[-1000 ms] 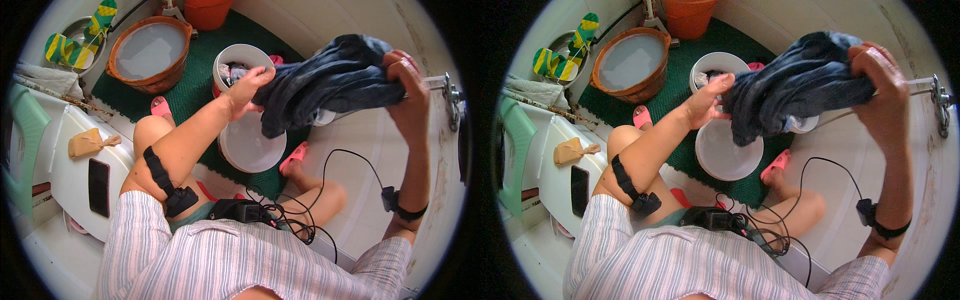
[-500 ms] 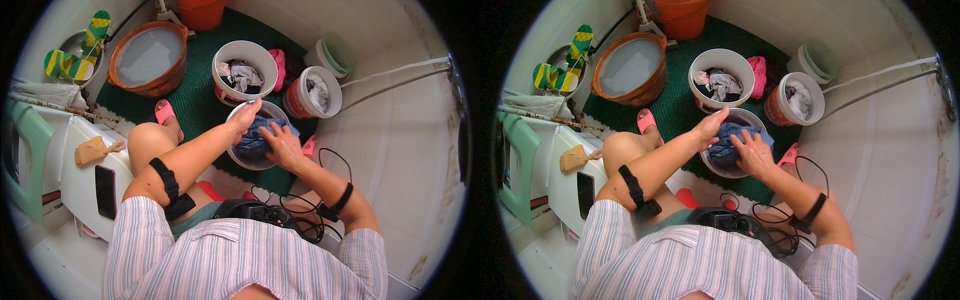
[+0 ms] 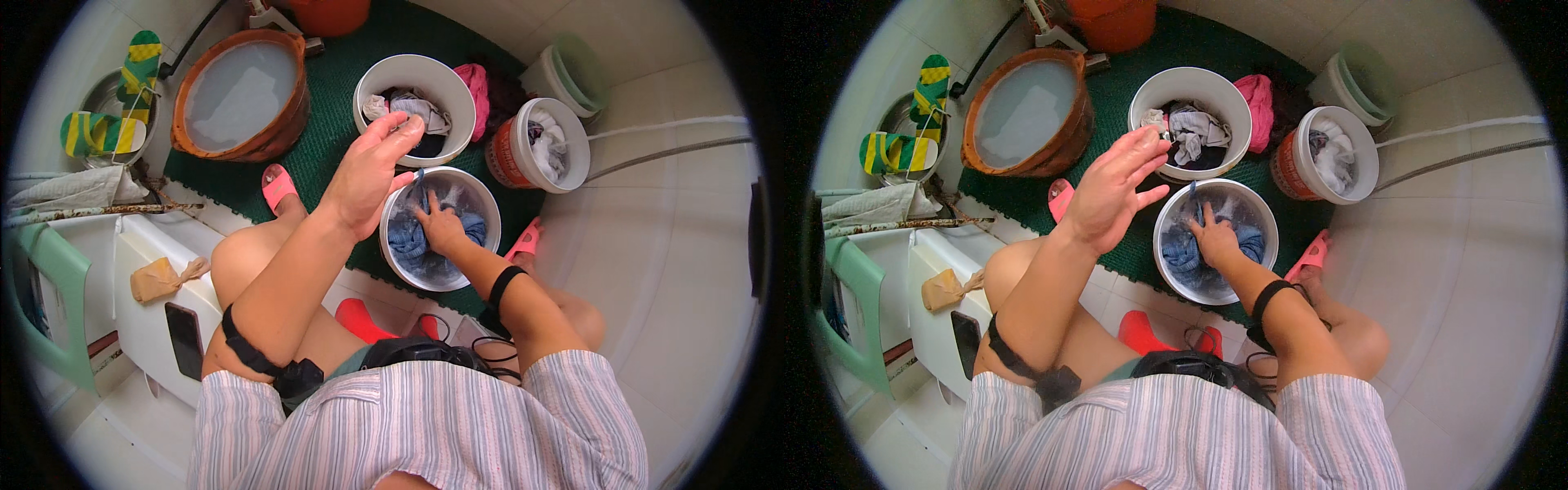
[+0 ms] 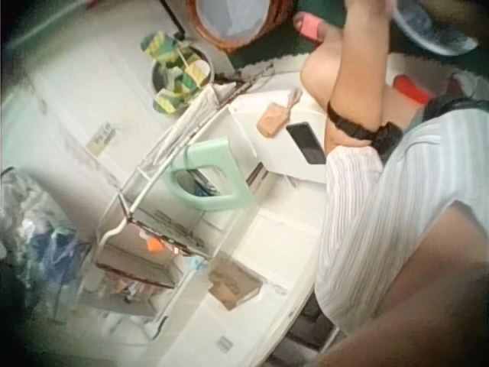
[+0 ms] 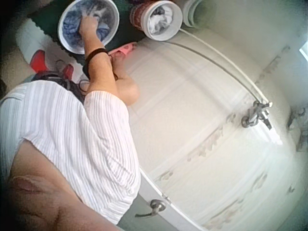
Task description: The person wrings out wet laundry by hand over a bucket, moves items between different buckets of water, and fills a bucket from a faucet.
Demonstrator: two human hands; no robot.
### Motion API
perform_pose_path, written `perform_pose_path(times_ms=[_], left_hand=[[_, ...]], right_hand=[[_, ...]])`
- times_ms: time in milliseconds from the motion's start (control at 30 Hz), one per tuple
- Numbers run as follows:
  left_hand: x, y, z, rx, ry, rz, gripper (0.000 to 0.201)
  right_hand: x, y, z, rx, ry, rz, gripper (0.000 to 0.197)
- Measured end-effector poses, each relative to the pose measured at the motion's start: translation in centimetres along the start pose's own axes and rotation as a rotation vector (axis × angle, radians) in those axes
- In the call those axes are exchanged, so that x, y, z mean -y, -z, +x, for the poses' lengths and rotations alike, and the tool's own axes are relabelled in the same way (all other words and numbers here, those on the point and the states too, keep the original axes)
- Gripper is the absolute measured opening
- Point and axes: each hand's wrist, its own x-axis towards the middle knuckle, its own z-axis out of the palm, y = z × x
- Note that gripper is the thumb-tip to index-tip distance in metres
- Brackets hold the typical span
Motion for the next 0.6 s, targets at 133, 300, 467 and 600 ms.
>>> perform_pose_path(times_ms=[133,300,467,600], left_hand=[[-0.6,0.2,-1.3,0.003,-0.043,-0.022,0.044],[-1.1,-0.3,-2.2,-0.013,-0.036,-0.032,0.043],[-1.9,-0.5,-3.2,-0.035,-0.047,-0.063,0.043],[-2.4,-0.8,-4.1,-0.051,-0.072,-0.054,0.044]], right_hand=[[0.4,-1.1,0.1,0.029,-0.012,-0.020,0.062],[-0.1,-5.7,1.4,0.059,-0.177,0.153,0.058],[0.9,-1.2,0.1,-0.015,-0.251,0.483,0.054],[0.7,-3.2,0.8,0.169,-0.148,0.207,0.049]])
